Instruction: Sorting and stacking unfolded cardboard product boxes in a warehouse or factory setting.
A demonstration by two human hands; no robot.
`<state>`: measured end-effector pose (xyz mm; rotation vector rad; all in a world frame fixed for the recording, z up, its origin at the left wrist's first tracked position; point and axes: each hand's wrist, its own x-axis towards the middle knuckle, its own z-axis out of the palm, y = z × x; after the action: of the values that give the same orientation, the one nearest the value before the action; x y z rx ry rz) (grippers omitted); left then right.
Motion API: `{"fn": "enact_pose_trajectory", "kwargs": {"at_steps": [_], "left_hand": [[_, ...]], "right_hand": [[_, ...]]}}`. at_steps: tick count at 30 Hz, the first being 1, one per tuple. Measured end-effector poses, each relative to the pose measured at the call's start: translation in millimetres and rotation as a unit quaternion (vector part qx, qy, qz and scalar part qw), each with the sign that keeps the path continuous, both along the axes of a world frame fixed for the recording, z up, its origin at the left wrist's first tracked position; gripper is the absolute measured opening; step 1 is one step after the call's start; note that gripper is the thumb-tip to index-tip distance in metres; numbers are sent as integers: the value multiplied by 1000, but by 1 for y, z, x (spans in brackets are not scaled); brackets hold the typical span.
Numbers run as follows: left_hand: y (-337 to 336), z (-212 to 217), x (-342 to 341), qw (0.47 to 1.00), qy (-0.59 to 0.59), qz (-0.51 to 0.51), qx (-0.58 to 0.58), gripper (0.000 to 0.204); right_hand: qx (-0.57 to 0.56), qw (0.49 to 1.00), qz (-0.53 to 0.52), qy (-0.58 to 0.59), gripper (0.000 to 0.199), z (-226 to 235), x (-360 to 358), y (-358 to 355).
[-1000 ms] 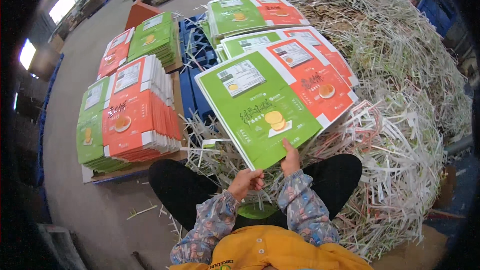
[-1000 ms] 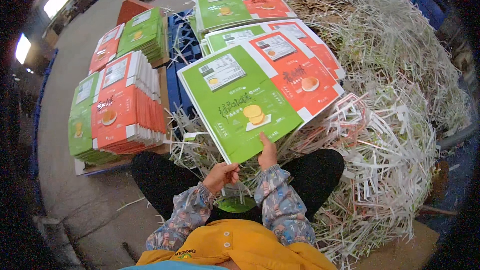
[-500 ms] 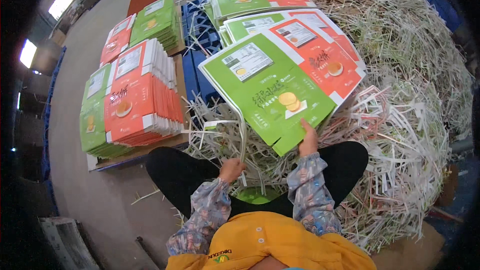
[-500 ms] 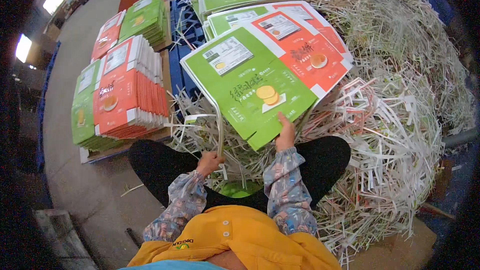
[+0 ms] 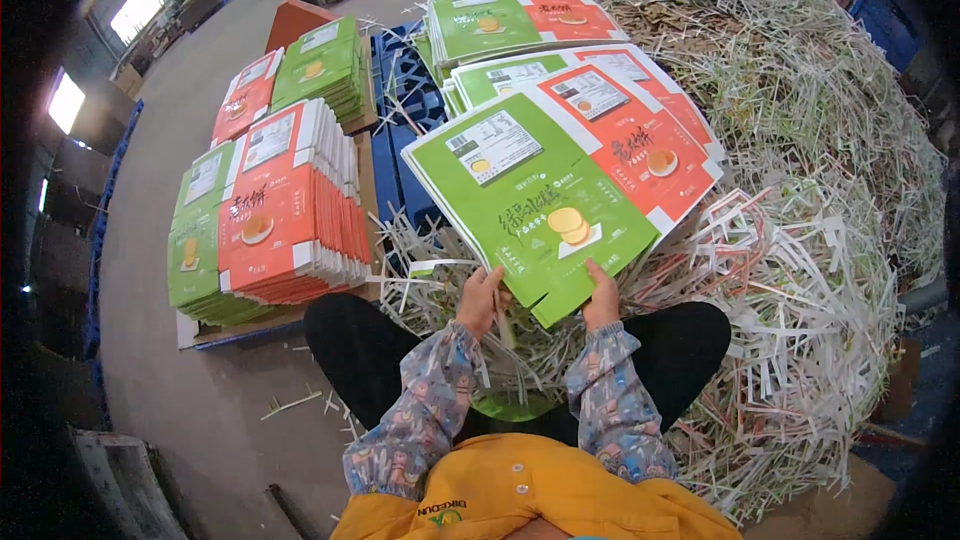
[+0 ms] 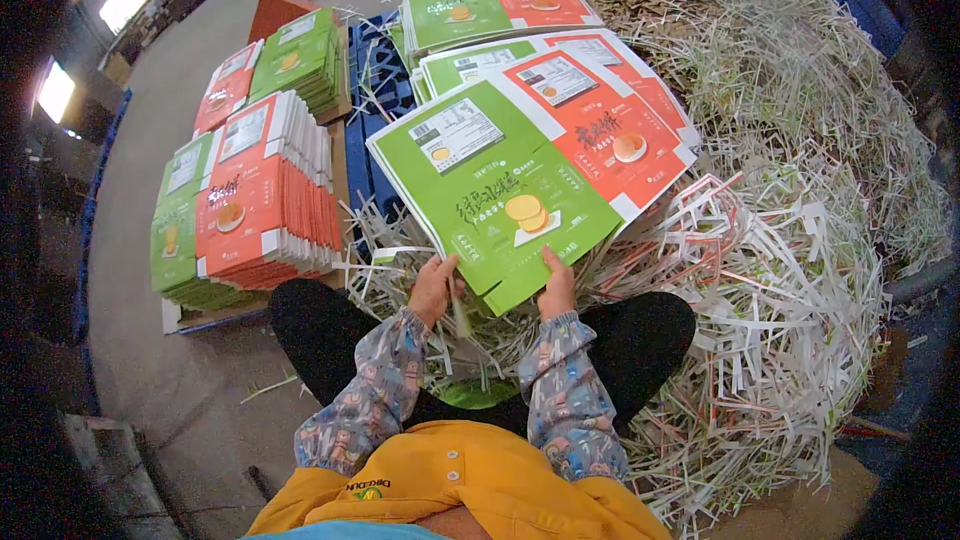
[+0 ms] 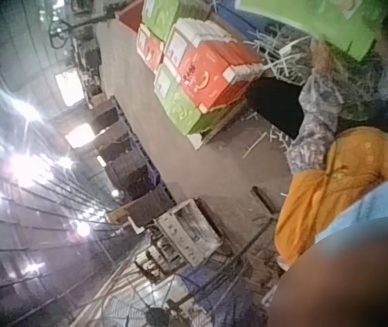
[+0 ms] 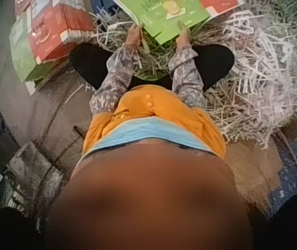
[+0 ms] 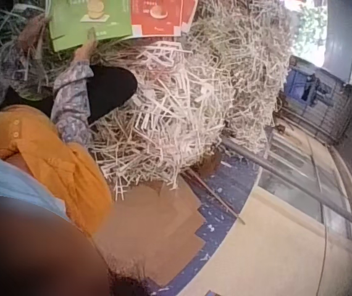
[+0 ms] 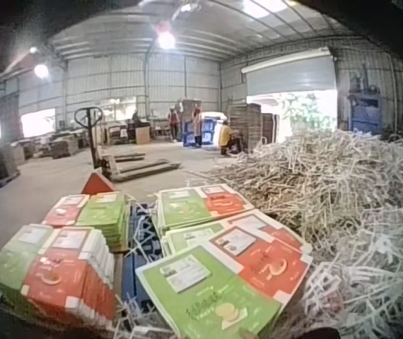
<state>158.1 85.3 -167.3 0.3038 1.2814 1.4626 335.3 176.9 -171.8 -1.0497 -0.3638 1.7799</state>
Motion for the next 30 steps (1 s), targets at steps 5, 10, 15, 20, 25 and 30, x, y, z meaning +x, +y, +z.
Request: {"fn": "enact_pose_trajectory", "kwargs": {"at_steps": [5,10,15,20,25,30], "left_hand": [[-18,6,-43,990,99,-94,-22,16],[-11,23,-26,988,150,2,-43,30],[21,7,-30,996,-14,82,36,60],[28,6,-40,998,57,-8,-20,29],[27,8,-49,982,188,-11,-37,23],[25,-8,-68,958,283,-48,5,25]], "right_hand": [[10,1000,6,25,30,0,3,0],[-7,1000,11,-4,30,13,1,-6],[15,1000,20,15,31,12,-3,-6],[15,1000,7,-10,29,3,2,-5],[14,999,17,-29,29,8,0,-7],[-8,999,21,-27,30,3,-1,-4]]}}
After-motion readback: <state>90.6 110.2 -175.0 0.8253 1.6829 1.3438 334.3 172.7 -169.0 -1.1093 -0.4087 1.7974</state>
